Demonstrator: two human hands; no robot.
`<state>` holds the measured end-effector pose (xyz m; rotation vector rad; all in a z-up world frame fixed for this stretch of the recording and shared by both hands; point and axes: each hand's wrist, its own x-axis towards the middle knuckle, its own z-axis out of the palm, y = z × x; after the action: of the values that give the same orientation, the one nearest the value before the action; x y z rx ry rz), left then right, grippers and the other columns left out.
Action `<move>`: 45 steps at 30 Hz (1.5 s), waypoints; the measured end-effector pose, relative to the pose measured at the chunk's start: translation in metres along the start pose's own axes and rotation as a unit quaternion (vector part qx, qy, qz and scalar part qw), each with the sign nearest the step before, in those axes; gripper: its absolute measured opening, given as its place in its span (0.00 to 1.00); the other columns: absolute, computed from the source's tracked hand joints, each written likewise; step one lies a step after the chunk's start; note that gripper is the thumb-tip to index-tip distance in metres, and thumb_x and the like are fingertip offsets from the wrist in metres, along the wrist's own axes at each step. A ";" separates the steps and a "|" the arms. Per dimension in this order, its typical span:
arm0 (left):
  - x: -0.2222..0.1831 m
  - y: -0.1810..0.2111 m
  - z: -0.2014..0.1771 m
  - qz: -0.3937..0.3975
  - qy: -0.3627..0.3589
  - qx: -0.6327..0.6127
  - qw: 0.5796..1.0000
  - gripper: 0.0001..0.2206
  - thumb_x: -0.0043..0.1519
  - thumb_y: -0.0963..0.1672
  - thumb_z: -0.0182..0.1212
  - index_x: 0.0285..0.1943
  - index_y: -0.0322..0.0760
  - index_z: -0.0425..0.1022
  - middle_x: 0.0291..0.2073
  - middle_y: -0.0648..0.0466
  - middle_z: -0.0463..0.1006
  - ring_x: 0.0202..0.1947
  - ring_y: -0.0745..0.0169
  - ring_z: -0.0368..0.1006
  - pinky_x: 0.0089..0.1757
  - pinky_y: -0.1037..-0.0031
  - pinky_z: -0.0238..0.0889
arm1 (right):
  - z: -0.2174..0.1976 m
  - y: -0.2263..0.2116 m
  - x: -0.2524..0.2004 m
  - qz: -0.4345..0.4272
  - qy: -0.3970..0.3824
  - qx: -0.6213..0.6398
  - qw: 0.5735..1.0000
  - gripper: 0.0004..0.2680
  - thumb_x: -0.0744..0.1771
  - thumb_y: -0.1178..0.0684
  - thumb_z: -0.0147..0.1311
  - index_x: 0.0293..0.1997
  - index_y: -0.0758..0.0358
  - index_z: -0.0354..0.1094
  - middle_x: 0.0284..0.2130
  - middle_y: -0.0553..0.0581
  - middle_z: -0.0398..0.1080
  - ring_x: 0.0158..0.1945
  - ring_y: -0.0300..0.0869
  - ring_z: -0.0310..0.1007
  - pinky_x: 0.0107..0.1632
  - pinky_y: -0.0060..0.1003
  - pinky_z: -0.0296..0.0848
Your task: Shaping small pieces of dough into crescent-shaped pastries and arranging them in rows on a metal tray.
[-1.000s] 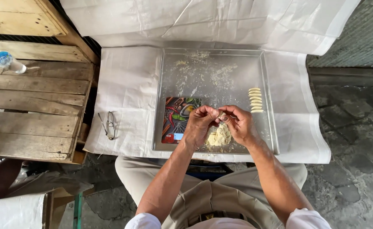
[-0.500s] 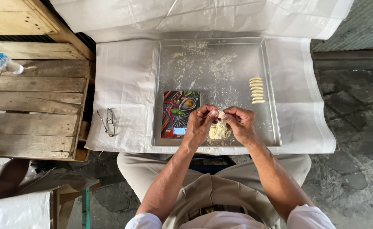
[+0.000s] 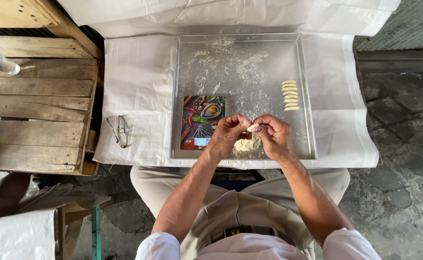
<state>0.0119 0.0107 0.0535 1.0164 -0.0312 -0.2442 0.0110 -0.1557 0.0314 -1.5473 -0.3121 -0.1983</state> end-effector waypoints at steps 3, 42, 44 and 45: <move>-0.009 0.010 0.016 0.034 0.039 -0.018 0.999 0.14 0.62 0.43 0.71 0.46 0.21 0.78 0.30 0.45 0.80 0.35 0.57 0.81 0.42 0.63 0.79 | 0.004 0.008 -0.003 0.001 0.074 -0.030 0.997 0.03 0.69 0.61 0.60 0.41 0.72 0.74 0.26 0.60 0.74 0.24 0.33 0.65 0.27 0.27 0.66; -0.011 -0.021 0.007 0.083 0.081 -0.033 0.993 0.07 0.67 0.41 0.63 0.42 0.27 0.80 0.30 0.50 0.79 0.32 0.62 0.80 0.39 0.73 0.75 | 0.030 -0.006 -0.018 0.151 0.059 0.005 0.987 0.07 0.71 0.57 0.56 0.39 0.71 0.76 0.24 0.64 0.74 0.21 0.39 0.69 0.23 0.30 0.69; -0.011 -0.021 0.003 0.091 0.086 -0.025 0.992 0.07 0.67 0.41 0.63 0.44 0.26 0.78 0.30 0.51 0.78 0.33 0.62 0.79 0.40 0.72 0.76 | 0.022 0.009 -0.020 0.152 0.061 0.015 0.986 0.05 0.69 0.58 0.58 0.40 0.70 0.77 0.23 0.62 0.73 0.20 0.37 0.67 0.22 0.29 0.68; -0.015 -0.023 0.002 0.092 0.095 -0.021 0.991 0.07 0.67 0.40 0.63 0.47 0.26 0.77 0.30 0.52 0.76 0.34 0.62 0.78 0.41 0.70 0.76 | 0.017 0.015 -0.025 0.161 0.063 0.023 0.985 0.03 0.68 0.59 0.61 0.40 0.69 0.77 0.23 0.61 0.73 0.19 0.35 0.66 0.22 0.27 0.68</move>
<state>-0.0070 0.0005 0.0365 0.9848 0.0522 0.0203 -0.0094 -0.1398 0.0088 -1.5084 0.0358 -0.0347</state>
